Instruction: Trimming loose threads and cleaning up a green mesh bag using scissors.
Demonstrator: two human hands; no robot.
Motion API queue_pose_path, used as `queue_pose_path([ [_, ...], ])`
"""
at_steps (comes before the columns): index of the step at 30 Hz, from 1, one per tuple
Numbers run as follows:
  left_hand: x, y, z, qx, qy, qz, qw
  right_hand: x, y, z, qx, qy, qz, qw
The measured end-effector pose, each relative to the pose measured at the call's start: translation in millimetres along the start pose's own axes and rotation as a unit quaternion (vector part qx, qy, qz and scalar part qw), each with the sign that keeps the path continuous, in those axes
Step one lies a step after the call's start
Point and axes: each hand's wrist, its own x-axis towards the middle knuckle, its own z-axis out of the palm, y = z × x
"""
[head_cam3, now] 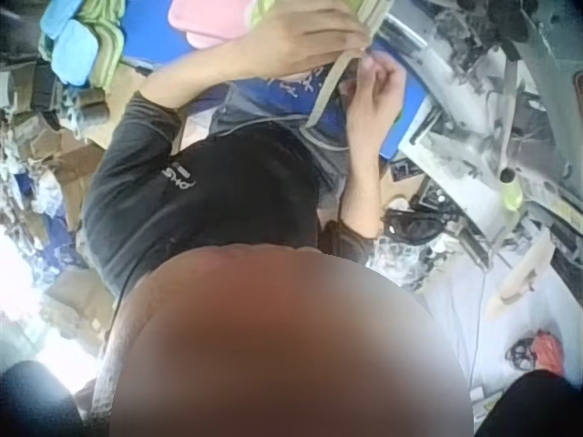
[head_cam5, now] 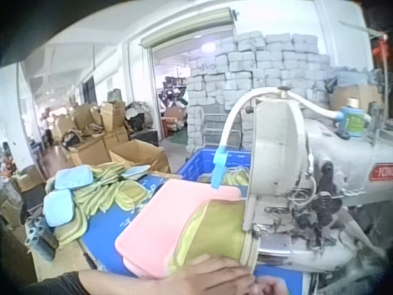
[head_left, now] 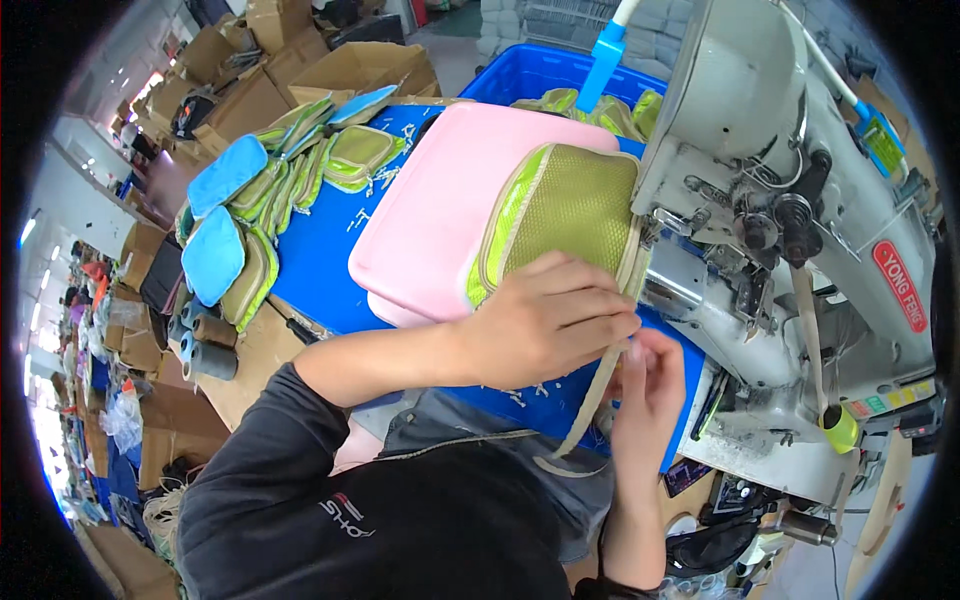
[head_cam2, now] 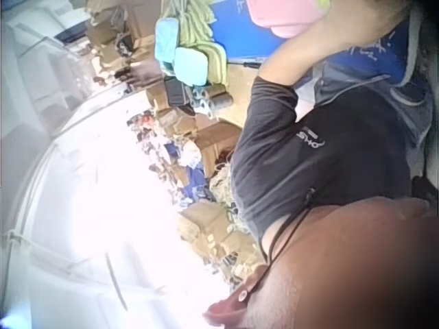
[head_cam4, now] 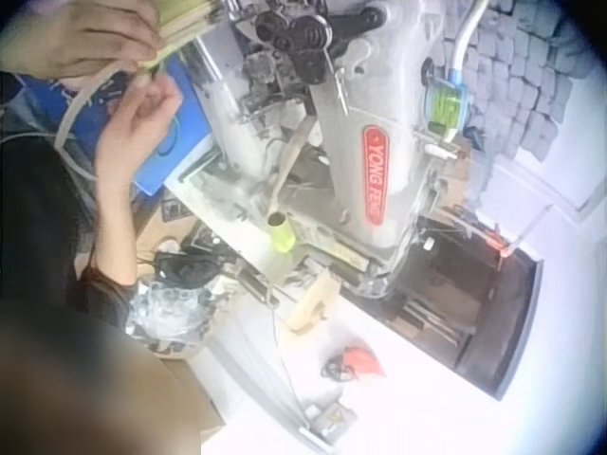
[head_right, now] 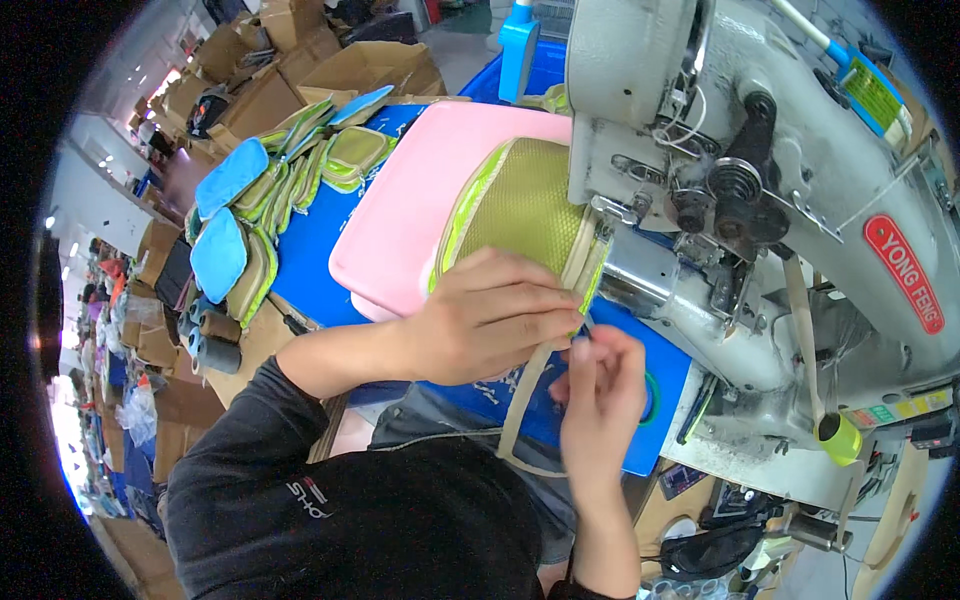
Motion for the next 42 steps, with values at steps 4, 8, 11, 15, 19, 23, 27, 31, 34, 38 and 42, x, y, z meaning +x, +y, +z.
queue_pose_path([
  [4,-2.9,8.8,-0.1,0.049,0.01,0.037,0.998,24.5,22.6,0.0,0.067,-0.067,-0.006,0.996],
  [8,-3.6,10.9,-1.7,0.126,-0.025,0.095,0.987,21.7,21.1,7.9,0.064,-0.04,-0.075,0.994],
  [11,-0.5,6.7,-1.7,0.154,-0.051,0.127,0.979,28.9,22.0,7.6,0.066,-0.056,-0.093,0.992],
  [15,4.1,0.9,0.1,0.164,-0.069,0.14,0.974,39.8,22.9,8.6,0.065,-0.036,-0.093,0.993],
  [19,10.2,-13.3,2.4,0.148,-0.075,0.125,0.978,51.0,19.7,9.1,0.059,-0.023,-0.09,0.994],
  [23,13.6,-18.4,5.6,0.12,-0.069,0.11,0.984,51.1,14.4,11.7,0.06,-0.014,-0.083,0.995],
  [27,14.0,-25.8,6.8,0.061,-0.053,0.089,0.993,51.1,17.5,13.6,0.056,0.009,-0.087,0.995],
  [31,13.8,-20.8,0.3,0.024,-0.021,0.017,0.999,50.0,22.2,12.2,0.033,-0.006,-0.085,0.996],
  [34,14.8,-21.6,1.2,0.039,-0.038,0.063,0.997,54.1,25.5,12.1,0.008,0.002,-0.116,0.993],
  [38,16.8,-28.2,1.8,0.075,-0.082,0.091,0.99,59.9,23.2,14.1,-0.008,0.021,-0.108,0.994],
  [42,23.3,-40.9,-0.8,0.008,-0.086,0.073,0.994,58.0,20.8,23.5,0.011,0.032,-0.08,0.996],
])
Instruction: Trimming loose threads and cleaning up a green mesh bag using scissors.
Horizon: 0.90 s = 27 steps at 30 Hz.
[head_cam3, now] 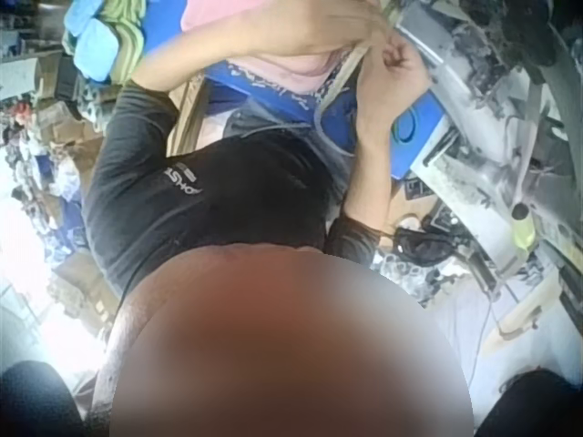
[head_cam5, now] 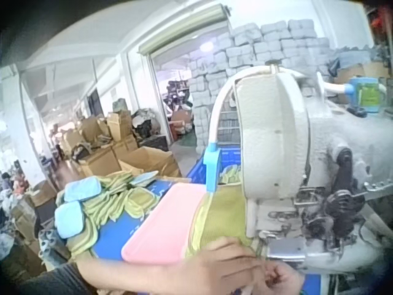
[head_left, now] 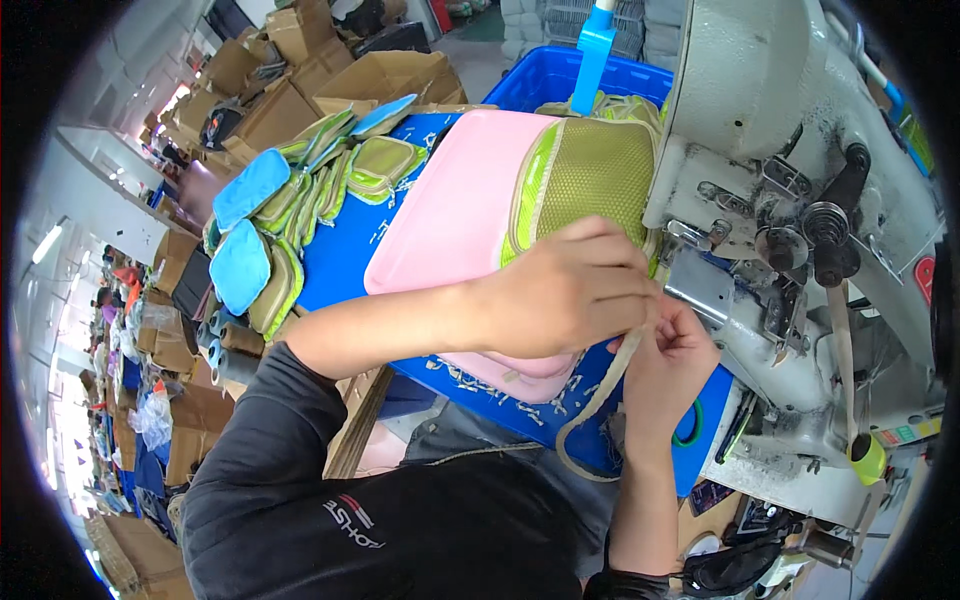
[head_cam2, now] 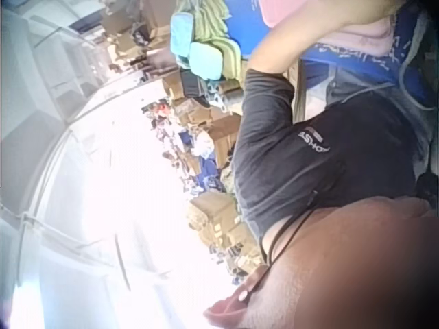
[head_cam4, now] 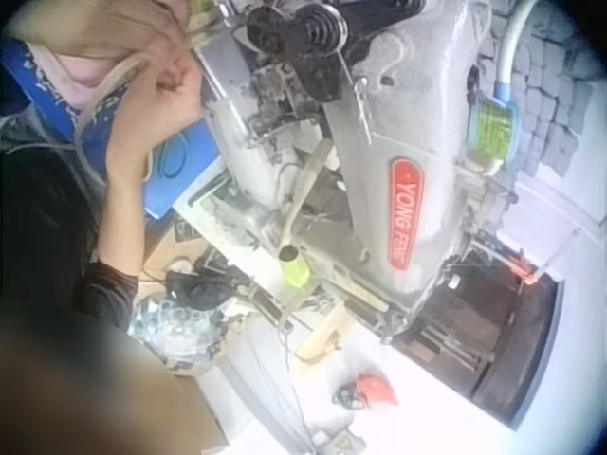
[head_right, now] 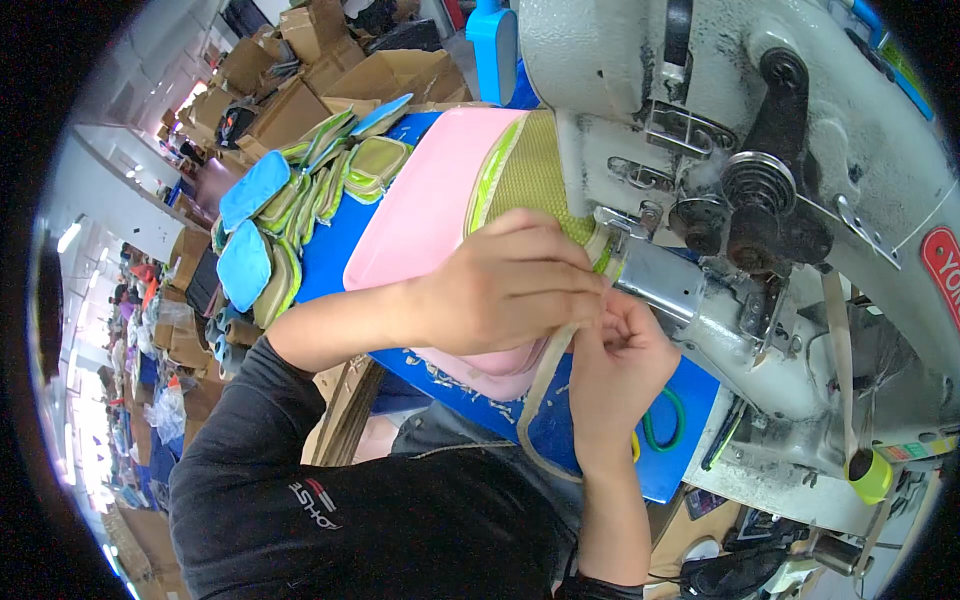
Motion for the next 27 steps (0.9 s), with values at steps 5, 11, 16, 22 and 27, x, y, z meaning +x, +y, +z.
queue_pose_path([
  [5,0.8,-3.1,-2.8,-0.075,0.002,-0.104,0.992,-3.1,7.3,8.3,-0.029,-0.037,0.013,0.999],
  [11,2.9,-3.2,-2.1,-0.025,-0.039,-0.039,0.998,-2.1,10.4,16.0,0.039,-0.016,-0.018,0.999],
  [16,8.0,-4.1,-5.0,0.071,-0.077,0.05,0.993,0.3,11.0,9.4,0.03,-0.037,-0.053,0.997],
  [22,11.5,-4.8,-10.7,0.071,-0.094,0.081,0.99,0.1,8.4,-0.4,-0.017,-0.05,-0.036,0.998],
  [27,5.7,0.6,-13.9,0.05,-0.075,0.049,0.995,1.2,4.8,-7.9,-0.042,-0.033,-0.004,0.999],
])
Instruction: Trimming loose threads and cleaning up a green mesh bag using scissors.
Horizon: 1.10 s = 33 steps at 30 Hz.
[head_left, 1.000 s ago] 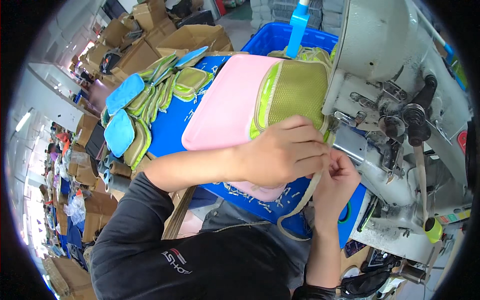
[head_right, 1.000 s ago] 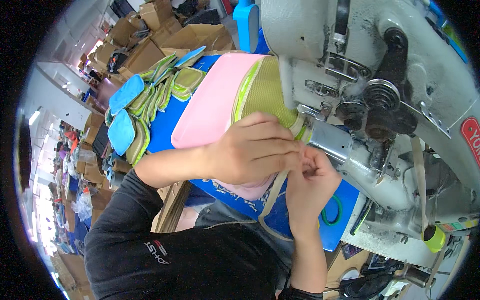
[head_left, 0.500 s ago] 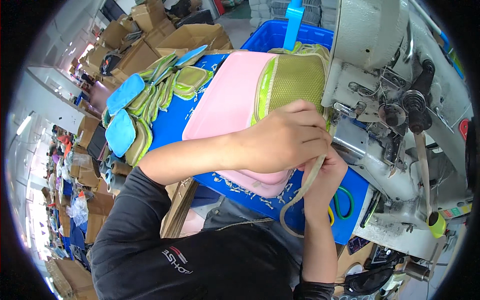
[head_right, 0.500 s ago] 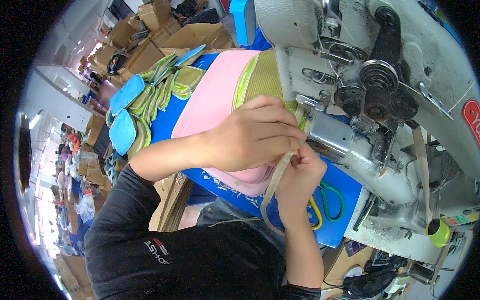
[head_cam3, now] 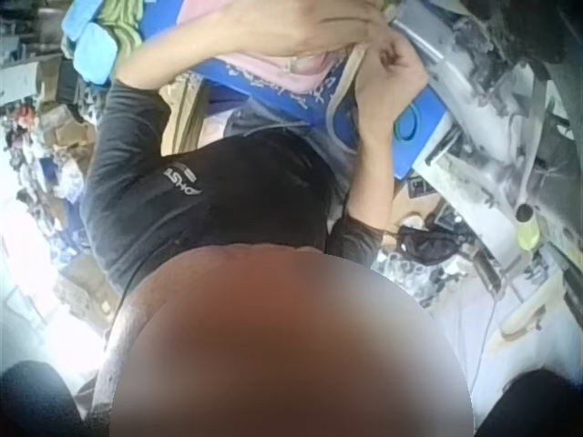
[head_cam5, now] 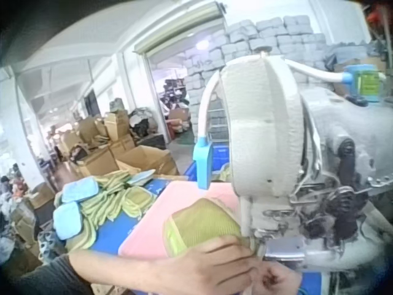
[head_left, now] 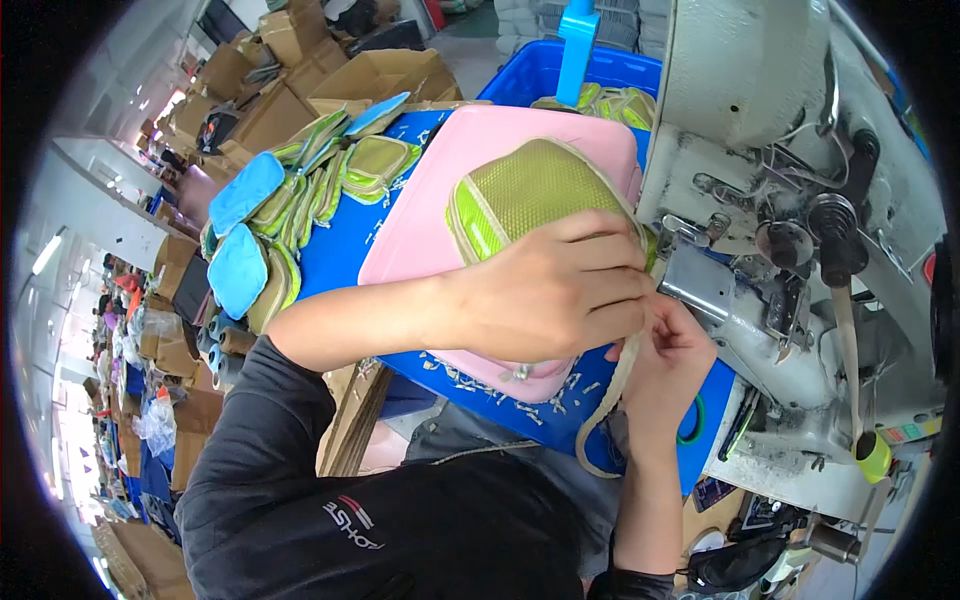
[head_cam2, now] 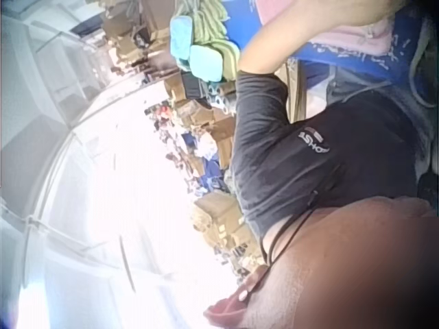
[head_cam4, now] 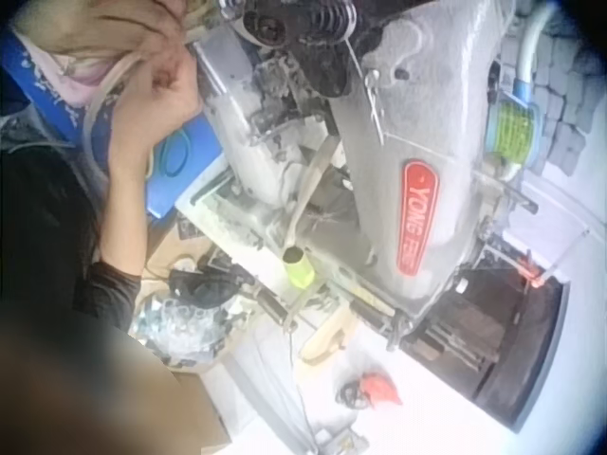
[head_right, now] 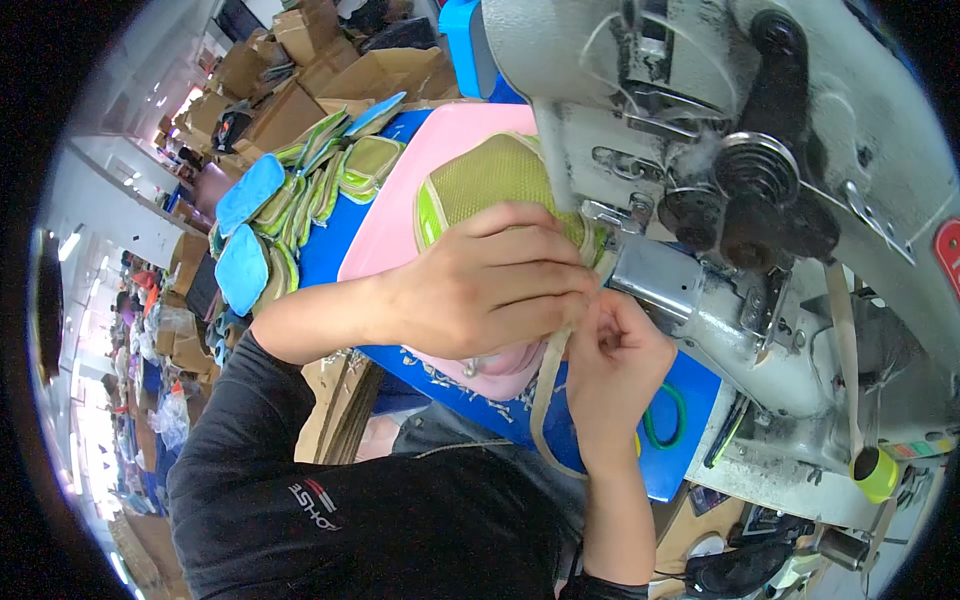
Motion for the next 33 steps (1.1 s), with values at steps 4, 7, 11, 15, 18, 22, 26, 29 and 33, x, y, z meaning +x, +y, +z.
queue_pose_path([
  [4,-2.1,-3.1,3.5,-0.051,0.025,-0.037,0.998,-1.8,4.4,0.0,-0.04,-0.015,-0.034,0.999],
  [7,-1.8,-4.1,5.4,-0.106,0.031,-0.057,0.992,-4.5,7.9,2.8,-0.04,-0.044,-0.033,0.998],
  [11,-2.4,1.7,4.2,-0.073,0.028,-0.049,0.996,-2.2,4.6,-1.8,-0.008,-0.018,-0.02,1.0],
  [15,-2.3,14.4,2.8,-0.043,0.031,-0.057,0.997,3.1,-8.1,-7.1,0.014,-0.012,0.008,1.0],
  [18,-3.1,15.7,2.4,-0.047,0.041,-0.067,0.996,2.6,-10.6,-6.0,0.025,-0.009,0.019,0.999],
  [22,-4.3,16.8,7.5,-0.062,0.055,-0.084,0.993,-5.6,-19.2,-4.6,0.023,-0.015,0.059,0.998],
  [26,-4.6,18.9,9.2,-0.031,0.071,-0.067,0.995,-7.4,-2.7,-14.0,0.021,-0.05,0.024,0.998],
  [29,-4.4,23.2,9.0,0.008,0.053,-0.053,0.997,-3.2,-4.8,-12.3,-0.029,-0.024,-0.023,0.999],
  [33,-3.7,24.9,12.1,0.029,0.051,-0.072,0.996,-1.3,-13.7,-8.1,0.018,-0.003,0.019,1.0],
])
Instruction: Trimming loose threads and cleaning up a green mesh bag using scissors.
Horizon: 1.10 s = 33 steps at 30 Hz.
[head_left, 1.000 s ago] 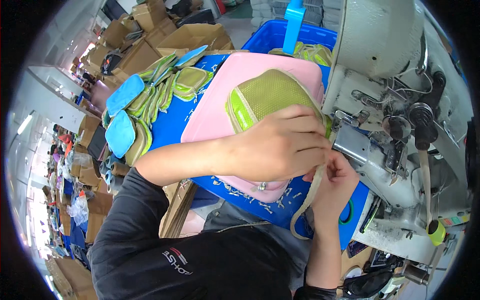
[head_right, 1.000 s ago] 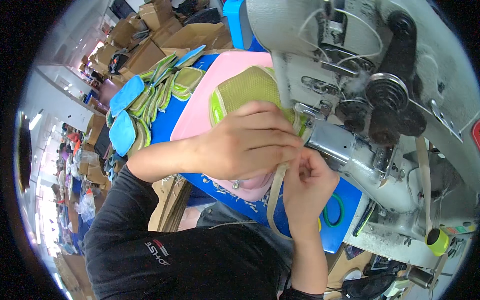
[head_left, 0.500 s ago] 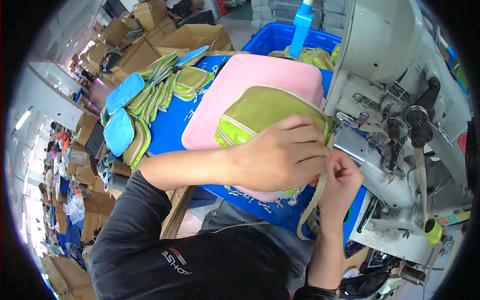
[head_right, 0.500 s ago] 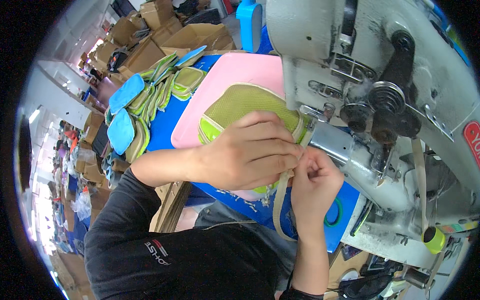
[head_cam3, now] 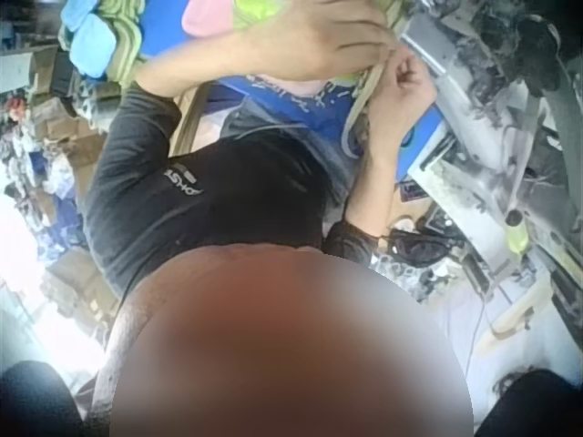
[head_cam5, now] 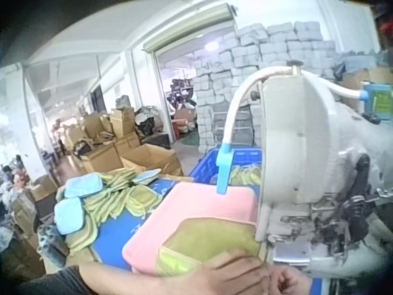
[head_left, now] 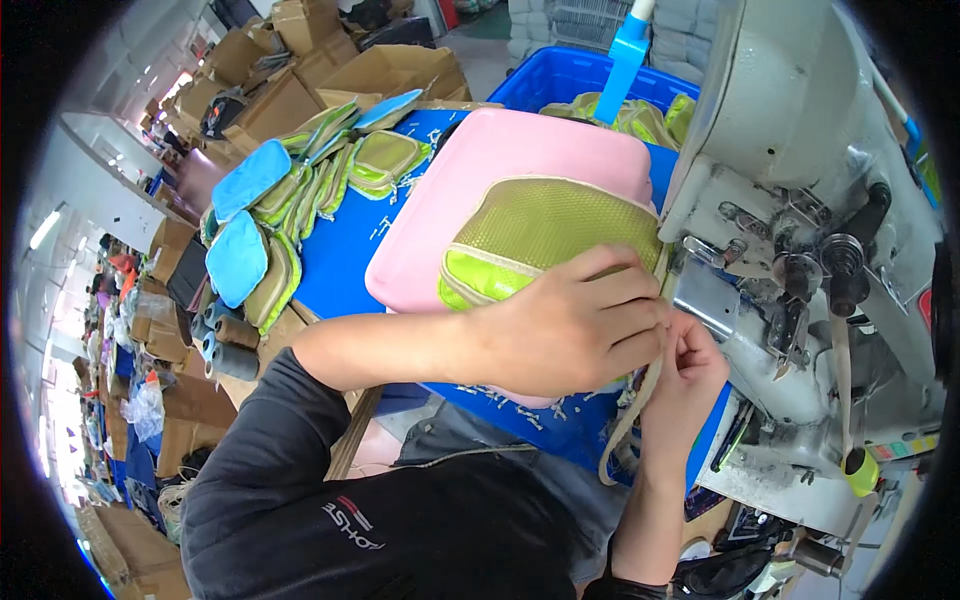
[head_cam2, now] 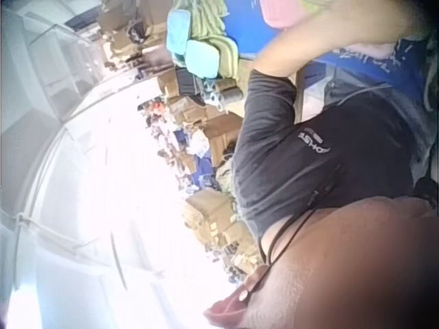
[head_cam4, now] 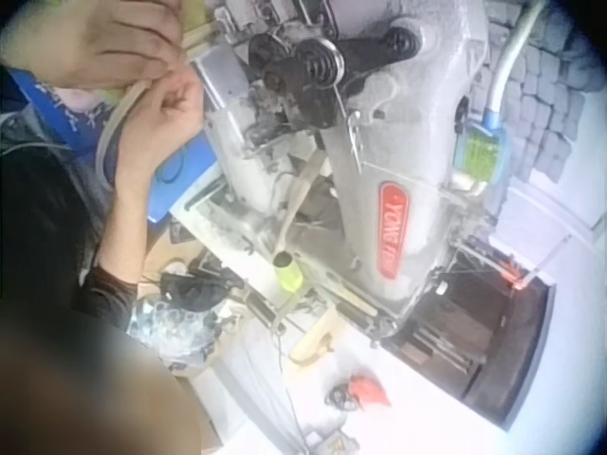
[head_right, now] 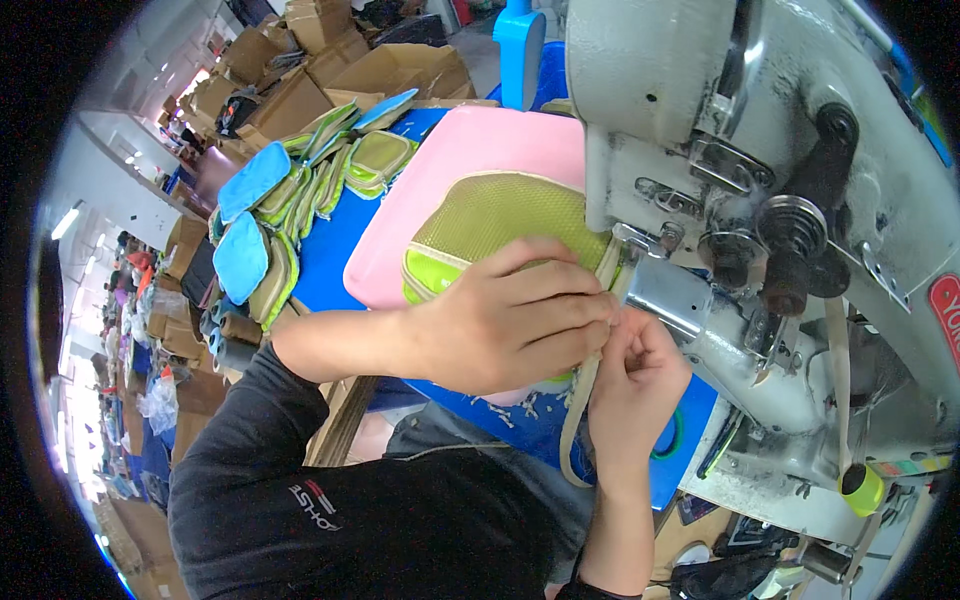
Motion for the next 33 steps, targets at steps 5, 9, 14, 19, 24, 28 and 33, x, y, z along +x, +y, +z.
queue_pose_path([
  [5,5.1,1.6,-4.3,0.012,-0.016,0.01,1.0,-7.2,0.1,-4.6,0.017,0.003,0.026,1.0],
  [9,5.6,-1.5,-3.2,0.006,-0.031,0.008,0.999,-5.0,0.1,-6.4,0.011,-0.029,0.007,0.999],
  [14,2.2,-5.2,-7.7,-0.008,-0.04,-0.003,0.999,2.8,2.2,-2.4,0.014,-0.009,0.003,1.0],
  [19,-5.4,17.1,-48.3,-0.34,0.063,-0.103,0.933,0.9,3.2,-5.0,0.006,-0.004,0.005,1.0],
  [24,10.5,63.0,-77.5,-0.751,0.296,-0.106,0.58,1.5,3.2,-11.1,-0.01,0.02,-0.015,1.0],
  [28,7.0,76.7,-83.1,-0.753,0.314,-0.089,0.572,2.6,3.7,-4.2,-0.027,0.01,-0.014,0.999],
  [33,-11.6,75.6,-96.3,-0.748,0.305,-0.076,0.585,2.8,-0.8,1.2,-0.014,0.012,-0.018,1.0],
])
